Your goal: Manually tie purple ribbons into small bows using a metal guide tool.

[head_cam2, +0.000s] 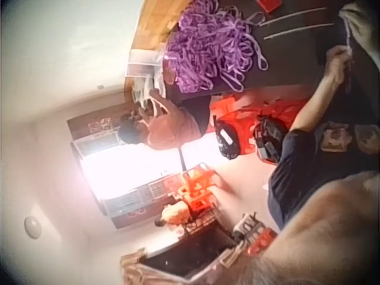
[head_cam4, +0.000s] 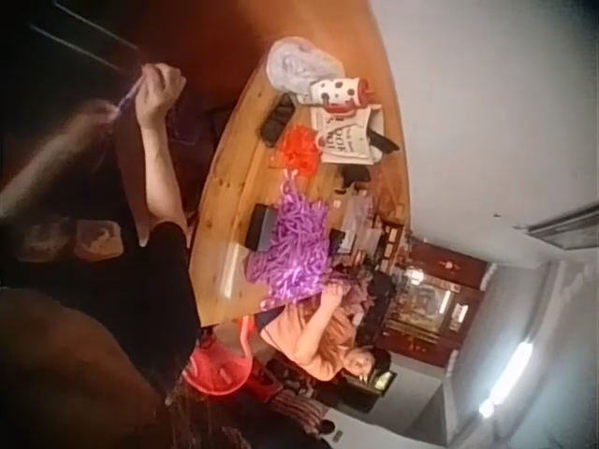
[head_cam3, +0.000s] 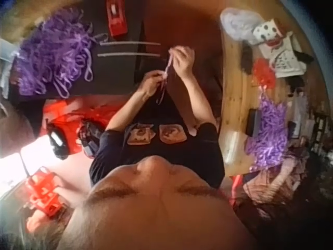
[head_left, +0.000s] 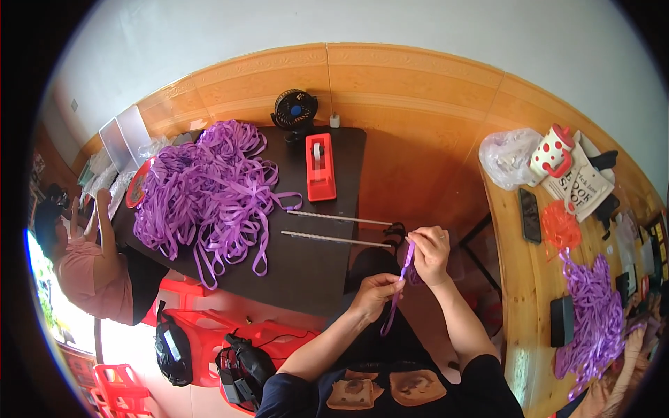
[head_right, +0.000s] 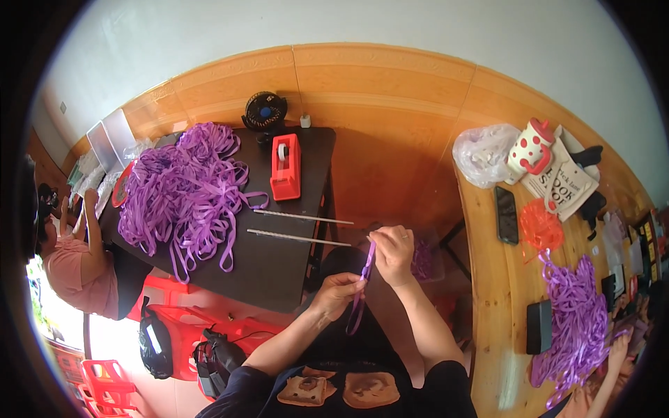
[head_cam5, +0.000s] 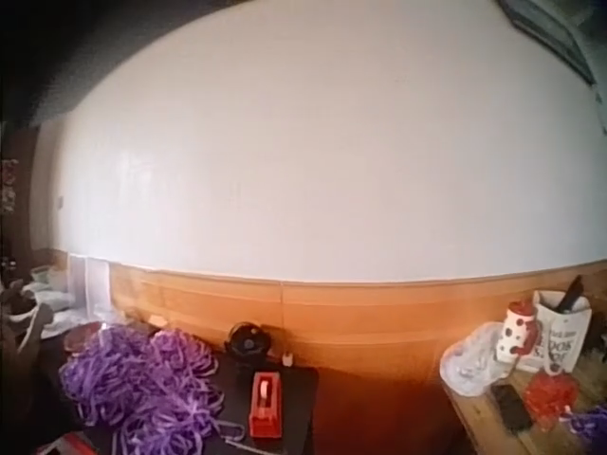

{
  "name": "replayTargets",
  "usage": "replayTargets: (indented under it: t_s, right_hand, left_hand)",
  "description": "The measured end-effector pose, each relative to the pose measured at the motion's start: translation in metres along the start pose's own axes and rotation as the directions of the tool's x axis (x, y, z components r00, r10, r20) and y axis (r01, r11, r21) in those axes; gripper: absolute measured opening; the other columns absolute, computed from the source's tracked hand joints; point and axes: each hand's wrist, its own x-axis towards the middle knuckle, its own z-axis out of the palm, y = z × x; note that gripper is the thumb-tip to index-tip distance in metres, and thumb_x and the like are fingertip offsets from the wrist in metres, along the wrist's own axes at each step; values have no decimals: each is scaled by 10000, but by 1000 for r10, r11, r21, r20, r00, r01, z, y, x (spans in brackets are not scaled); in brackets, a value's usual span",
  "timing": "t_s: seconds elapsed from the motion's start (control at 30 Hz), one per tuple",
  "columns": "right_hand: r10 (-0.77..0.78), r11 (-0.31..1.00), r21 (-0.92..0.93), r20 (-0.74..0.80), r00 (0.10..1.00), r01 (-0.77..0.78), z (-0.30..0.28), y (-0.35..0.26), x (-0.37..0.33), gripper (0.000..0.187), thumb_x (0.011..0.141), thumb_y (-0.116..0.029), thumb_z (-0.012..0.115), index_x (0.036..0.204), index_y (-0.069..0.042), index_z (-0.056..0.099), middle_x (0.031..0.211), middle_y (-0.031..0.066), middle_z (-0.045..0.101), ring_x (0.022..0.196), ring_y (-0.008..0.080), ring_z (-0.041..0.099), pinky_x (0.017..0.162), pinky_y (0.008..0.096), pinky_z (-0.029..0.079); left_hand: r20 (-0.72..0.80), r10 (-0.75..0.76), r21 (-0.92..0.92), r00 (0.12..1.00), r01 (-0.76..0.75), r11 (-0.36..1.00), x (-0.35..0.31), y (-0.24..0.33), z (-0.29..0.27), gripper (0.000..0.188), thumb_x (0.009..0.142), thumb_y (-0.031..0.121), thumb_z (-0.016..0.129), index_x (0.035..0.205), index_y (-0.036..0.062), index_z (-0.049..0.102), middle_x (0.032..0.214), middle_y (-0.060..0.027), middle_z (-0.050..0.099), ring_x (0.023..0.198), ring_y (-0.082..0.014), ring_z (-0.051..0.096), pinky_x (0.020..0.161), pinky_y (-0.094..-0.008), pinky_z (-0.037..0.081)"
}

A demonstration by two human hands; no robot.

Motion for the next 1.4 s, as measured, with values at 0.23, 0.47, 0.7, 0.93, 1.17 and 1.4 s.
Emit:
replayTargets:
  t_s: [0.23,0.47,0.7,0.93,1.17,1.4]
  right_hand:
    - [20,982,188,1,1000,-19,46,32,38,198,663,50,685,838,-38,650,821,68,630,718,232,581,648,333,403]
    - [-3,941,339,5,1000,1,94,39,50,230,643,59,732,845,-18,653,819,94,643,698,248,597,635,327,434]
    - [77,917,393,-2,997,-71,121,31,44,181,683,42,714,846,-9,654,802,109,639,700,249,598,644,329,437]
    - [144,900,413,12,989,-136,135,21,28,121,722,1,672,837,5,634,789,128,631,692,263,596,646,323,441]
    - [216,880,401,142,966,-256,130,9,1,50,726,-59,648,746,-50,603,748,106,606,717,299,585,647,361,431]
    - [470,603,406,515,717,-687,79,-40,-48,82,796,-63,693,818,2,648,626,45,569,570,87,505,506,260,396]
  left_hand:
    - [-23,252,-138,967,-253,958,37,11,-11,134,857,81,647,970,12,663,810,-27,627,692,-85,532,629,-216,398]
    - [-101,469,-273,878,-477,835,54,8,-32,179,882,12,573,1030,53,664,979,-77,632,782,-145,532,696,-266,413]
    - [-178,451,-304,875,-485,820,55,11,-30,184,883,37,574,1048,33,655,1030,-84,647,754,-131,525,694,-267,411]
    - [-197,363,-248,910,-405,880,47,6,-27,163,890,67,587,1030,8,647,843,-47,631,713,-122,528,669,-243,411]
    - [-202,174,-158,964,-207,965,-4,-3,-2,167,888,97,615,1010,-13,647,791,-48,623,680,-112,546,659,-228,428]
    - [-232,144,-44,962,-158,987,-65,-2,1,170,876,98,637,993,-21,668,812,-54,646,682,-101,566,644,-218,447]
